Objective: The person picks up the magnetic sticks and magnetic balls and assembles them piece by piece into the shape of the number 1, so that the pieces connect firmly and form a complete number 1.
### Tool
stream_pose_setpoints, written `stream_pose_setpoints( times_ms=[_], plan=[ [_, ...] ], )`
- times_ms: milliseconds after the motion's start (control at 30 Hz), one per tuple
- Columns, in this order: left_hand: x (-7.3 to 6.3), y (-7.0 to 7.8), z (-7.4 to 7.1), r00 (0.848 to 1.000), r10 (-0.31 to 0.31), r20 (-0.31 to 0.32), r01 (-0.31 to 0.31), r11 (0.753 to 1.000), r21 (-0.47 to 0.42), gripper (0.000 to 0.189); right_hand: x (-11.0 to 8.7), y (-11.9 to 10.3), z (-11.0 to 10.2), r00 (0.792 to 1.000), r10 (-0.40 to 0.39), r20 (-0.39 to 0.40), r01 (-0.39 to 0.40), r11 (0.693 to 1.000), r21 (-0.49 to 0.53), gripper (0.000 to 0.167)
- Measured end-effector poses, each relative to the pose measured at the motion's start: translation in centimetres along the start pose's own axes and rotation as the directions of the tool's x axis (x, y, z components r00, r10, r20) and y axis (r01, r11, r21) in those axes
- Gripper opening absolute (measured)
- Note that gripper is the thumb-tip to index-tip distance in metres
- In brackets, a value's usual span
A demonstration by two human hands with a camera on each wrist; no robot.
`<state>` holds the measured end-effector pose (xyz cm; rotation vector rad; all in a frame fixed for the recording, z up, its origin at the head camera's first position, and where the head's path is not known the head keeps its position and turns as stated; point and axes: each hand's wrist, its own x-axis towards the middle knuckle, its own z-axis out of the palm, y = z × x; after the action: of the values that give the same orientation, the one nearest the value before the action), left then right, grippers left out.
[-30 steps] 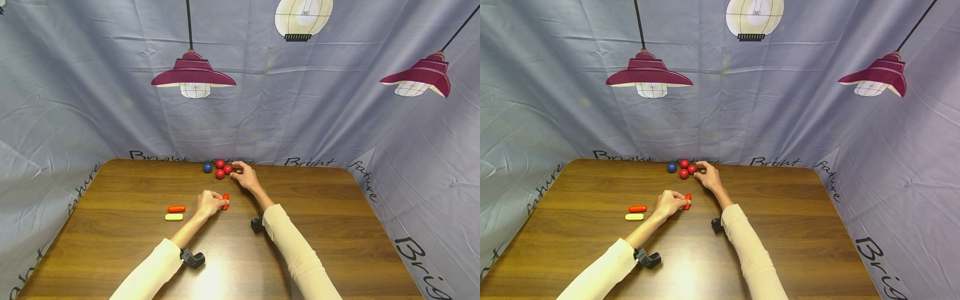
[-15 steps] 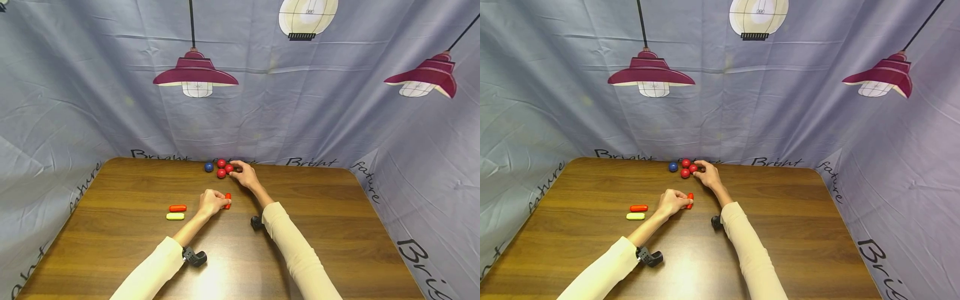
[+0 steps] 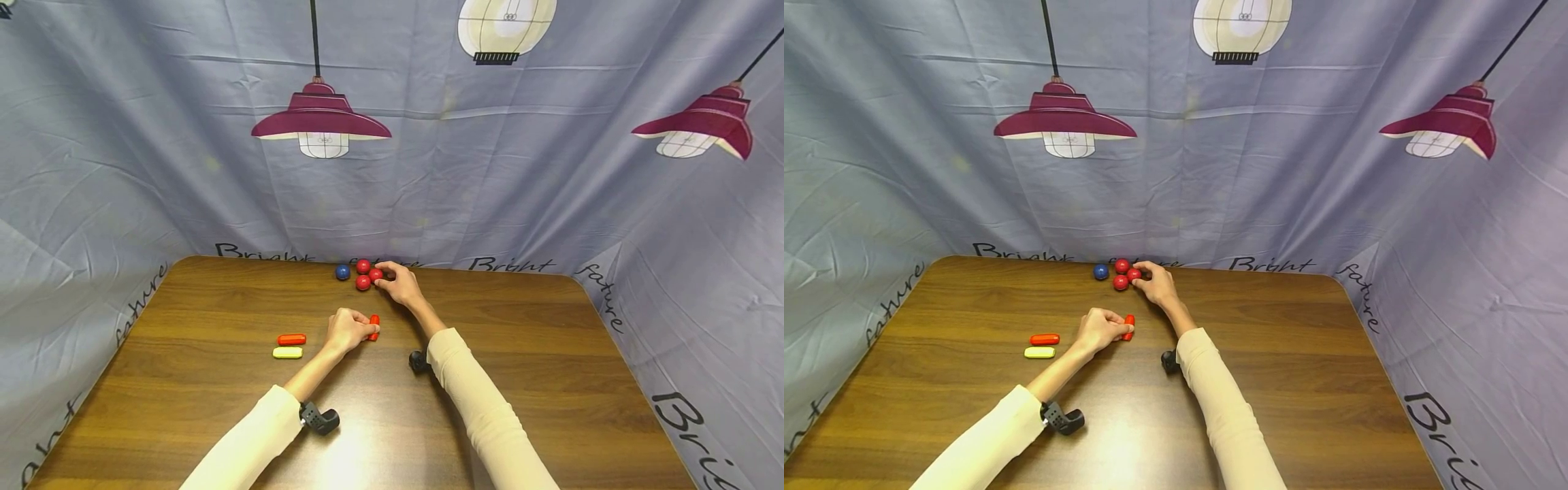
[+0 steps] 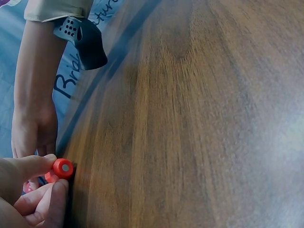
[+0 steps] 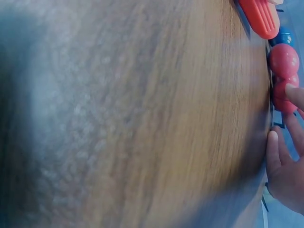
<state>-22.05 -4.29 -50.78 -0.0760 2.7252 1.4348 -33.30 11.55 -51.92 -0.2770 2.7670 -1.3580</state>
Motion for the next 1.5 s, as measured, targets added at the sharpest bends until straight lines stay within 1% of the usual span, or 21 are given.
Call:
stream_pose_setpoints(
  times_ms=[333,533,633,867,1100,1267,1500],
  plan=[
    [0.1,0.1,0.1,1.0,-0.005,0.011,0.005,1.0,-0.004,0.019,-0.1,0.0,-0.1,1.0,0.016,-0.026,-0.016,1.0,0.01,0.034],
    [0.1,0.1,0.2,1.0,-0.018,0.013,0.018,1.0,-0.009,0.019,-0.1,0.1,-0.2,0.999,0.019,-0.028,-0.018,0.999,0.028,0.034],
    [0.2,0.0,0.3,1.0,-0.009,0.012,0.01,1.0,-0.016,0.019,-0.2,0.2,-0.3,0.999,0.027,-0.024,-0.026,0.999,0.044,0.034],
    [0.2,0.2,0.3,1.0,-0.016,0.009,0.016,1.0,-0.022,0.018,-0.5,0.3,-0.6,0.998,0.063,0.013,-0.064,0.994,0.086,0.033],
    [0.2,0.4,0.4,1.0,-0.006,0.001,0.006,1.0,-0.022,0.017,-1.0,0.4,-1.1,0.998,0.047,0.044,-0.051,0.993,0.104,0.034],
    [0.3,0.5,0.6,1.0,0.0,-0.004,0.0,1.0,-0.022,0.017,-1.3,0.5,-1.4,0.996,0.058,0.062,-0.064,0.993,0.095,0.034],
    [0.4,0.7,0.9,1.0,-0.023,0.0,0.023,0.996,-0.086,0.017,-1.8,0.5,-1.8,0.994,0.065,0.084,-0.074,0.992,0.106,0.034]
  ],
)
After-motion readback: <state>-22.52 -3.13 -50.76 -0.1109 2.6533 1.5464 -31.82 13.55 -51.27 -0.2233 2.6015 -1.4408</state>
